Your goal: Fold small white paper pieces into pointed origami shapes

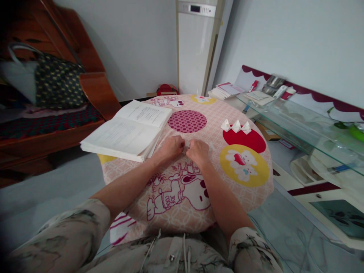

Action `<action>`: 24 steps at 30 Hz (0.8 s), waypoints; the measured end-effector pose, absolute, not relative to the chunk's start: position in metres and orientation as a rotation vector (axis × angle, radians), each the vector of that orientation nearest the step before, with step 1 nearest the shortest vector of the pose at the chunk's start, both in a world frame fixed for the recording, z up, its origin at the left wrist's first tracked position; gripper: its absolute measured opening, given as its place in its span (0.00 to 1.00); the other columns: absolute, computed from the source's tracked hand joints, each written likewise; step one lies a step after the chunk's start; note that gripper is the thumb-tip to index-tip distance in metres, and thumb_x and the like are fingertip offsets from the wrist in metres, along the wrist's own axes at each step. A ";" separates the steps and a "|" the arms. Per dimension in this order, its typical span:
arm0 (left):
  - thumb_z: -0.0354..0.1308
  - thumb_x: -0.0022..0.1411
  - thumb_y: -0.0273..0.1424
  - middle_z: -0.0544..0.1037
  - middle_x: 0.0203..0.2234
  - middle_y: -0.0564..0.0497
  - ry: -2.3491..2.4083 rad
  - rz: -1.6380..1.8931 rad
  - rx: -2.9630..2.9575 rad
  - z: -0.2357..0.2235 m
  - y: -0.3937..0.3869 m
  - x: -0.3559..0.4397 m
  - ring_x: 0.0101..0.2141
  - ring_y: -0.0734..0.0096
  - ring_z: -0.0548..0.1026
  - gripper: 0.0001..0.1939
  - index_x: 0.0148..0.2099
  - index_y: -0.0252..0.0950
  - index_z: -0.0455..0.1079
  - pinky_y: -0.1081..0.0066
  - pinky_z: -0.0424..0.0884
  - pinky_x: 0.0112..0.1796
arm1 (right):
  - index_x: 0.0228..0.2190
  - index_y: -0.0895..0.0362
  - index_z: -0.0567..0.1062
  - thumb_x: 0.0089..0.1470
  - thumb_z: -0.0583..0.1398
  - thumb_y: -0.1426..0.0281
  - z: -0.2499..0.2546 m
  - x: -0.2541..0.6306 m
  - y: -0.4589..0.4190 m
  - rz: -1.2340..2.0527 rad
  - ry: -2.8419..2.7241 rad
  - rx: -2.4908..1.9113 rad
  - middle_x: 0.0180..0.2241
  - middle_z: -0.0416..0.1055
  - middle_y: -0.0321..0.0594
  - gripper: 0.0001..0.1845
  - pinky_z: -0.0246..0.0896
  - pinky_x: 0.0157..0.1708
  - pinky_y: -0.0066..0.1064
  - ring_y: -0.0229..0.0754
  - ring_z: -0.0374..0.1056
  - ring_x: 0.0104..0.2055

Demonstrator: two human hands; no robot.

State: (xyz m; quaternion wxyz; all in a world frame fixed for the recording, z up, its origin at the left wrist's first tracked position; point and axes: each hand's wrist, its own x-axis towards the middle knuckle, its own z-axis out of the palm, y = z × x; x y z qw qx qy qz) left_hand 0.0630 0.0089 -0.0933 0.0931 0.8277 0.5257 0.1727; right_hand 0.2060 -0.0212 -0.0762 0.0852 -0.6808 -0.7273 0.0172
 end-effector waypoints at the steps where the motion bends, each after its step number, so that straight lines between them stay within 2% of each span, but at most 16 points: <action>1: 0.57 0.55 0.20 0.81 0.33 0.44 1.552 0.502 2.452 -0.094 0.011 0.062 0.38 0.61 0.77 0.11 0.35 0.35 0.80 0.68 0.72 0.41 | 0.38 0.59 0.82 0.56 0.59 0.71 -0.075 0.206 -0.021 0.057 -2.164 -2.041 0.39 0.81 0.53 0.12 0.64 0.38 0.34 0.52 0.77 0.43; 11: 0.58 0.53 0.20 0.82 0.33 0.47 1.520 0.520 2.455 -0.099 0.021 0.057 0.37 0.64 0.78 0.13 0.36 0.35 0.81 0.71 0.73 0.42 | 0.40 0.59 0.82 0.58 0.59 0.73 -0.079 0.208 -0.018 0.104 -2.152 -2.073 0.41 0.81 0.53 0.12 0.64 0.39 0.33 0.51 0.76 0.44; 16: 0.61 0.56 0.26 0.83 0.34 0.45 1.489 0.565 2.446 -0.093 0.016 0.055 0.37 0.63 0.78 0.09 0.37 0.34 0.82 0.70 0.73 0.42 | 0.38 0.56 0.83 0.58 0.61 0.65 -0.079 0.215 -0.019 0.196 -2.124 -1.929 0.40 0.81 0.51 0.11 0.65 0.40 0.34 0.51 0.76 0.44; 18: 0.63 0.56 0.29 0.83 0.36 0.46 1.445 0.587 2.413 -0.089 0.015 0.052 0.37 0.64 0.78 0.09 0.40 0.35 0.82 0.70 0.73 0.42 | 0.41 0.56 0.83 0.55 0.65 0.64 -0.077 0.223 -0.020 0.316 -2.101 -1.797 0.40 0.81 0.48 0.13 0.66 0.41 0.34 0.50 0.76 0.44; 20: 0.65 0.55 0.30 0.83 0.38 0.47 1.408 0.611 2.352 -0.087 0.015 0.049 0.36 0.66 0.78 0.12 0.42 0.36 0.81 0.71 0.73 0.40 | 0.48 0.56 0.80 0.53 0.65 0.70 -0.076 0.231 -0.020 0.534 -2.054 -1.664 0.39 0.82 0.45 0.19 0.67 0.38 0.32 0.45 0.77 0.39; 24: 0.67 0.52 0.28 0.83 0.41 0.47 1.324 0.630 2.258 -0.082 0.019 0.041 0.34 0.68 0.78 0.16 0.46 0.34 0.80 0.73 0.73 0.37 | 0.62 0.62 0.68 0.56 0.56 0.79 -0.078 0.246 -0.020 0.924 -1.813 -1.626 0.27 0.79 0.38 0.31 0.66 0.27 0.29 0.39 0.71 0.23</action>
